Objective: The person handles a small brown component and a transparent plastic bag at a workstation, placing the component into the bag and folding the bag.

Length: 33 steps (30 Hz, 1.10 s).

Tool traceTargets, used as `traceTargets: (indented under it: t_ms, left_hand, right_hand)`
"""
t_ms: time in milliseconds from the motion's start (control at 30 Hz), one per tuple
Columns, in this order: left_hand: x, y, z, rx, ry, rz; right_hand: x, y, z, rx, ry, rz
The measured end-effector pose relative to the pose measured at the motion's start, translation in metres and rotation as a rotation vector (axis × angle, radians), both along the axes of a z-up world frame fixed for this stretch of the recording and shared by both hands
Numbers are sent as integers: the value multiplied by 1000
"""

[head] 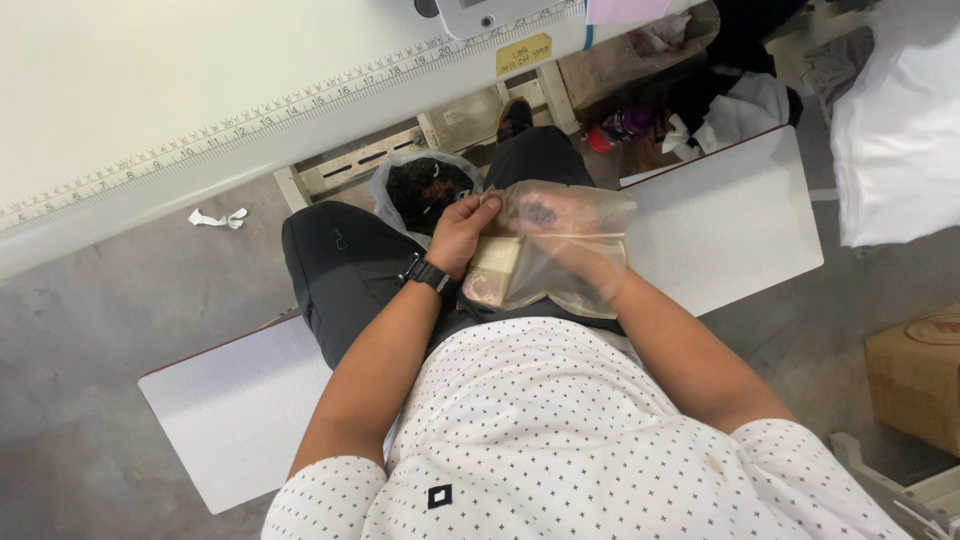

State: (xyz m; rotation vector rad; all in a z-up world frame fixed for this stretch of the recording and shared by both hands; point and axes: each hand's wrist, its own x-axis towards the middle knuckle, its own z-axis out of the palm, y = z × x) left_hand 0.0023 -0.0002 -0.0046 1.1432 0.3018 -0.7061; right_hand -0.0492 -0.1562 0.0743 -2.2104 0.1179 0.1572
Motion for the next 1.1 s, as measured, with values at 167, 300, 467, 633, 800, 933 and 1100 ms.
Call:
traceTargets:
  t_ms: [167, 300, 467, 633, 800, 933, 1100]
  left_hand:
    - [4, 7, 3, -77, 100, 83]
    - [5, 8, -3, -239, 214, 176]
    - [10, 7, -4, -314, 228, 153]
    - [11, 19, 1, -339, 231, 109]
    - [15, 25, 7, -394, 203, 118]
    - [17, 26, 2, -415, 206, 149]
    - [14, 30, -6, -429, 178, 131]
  right_hand:
    - [-12, -24, 24, -20, 64, 58]
    - [-24, -23, 86, 197, -128, -90]
    - [-43, -32, 103, 464, -245, -88]
    - [-42, -24, 138, 518, -383, -51]
    - [-43, -23, 155, 599, -436, 22]
    - [-56, -17, 171, 602, -458, 121]
    - [-59, -6, 220, 813, -454, 338]
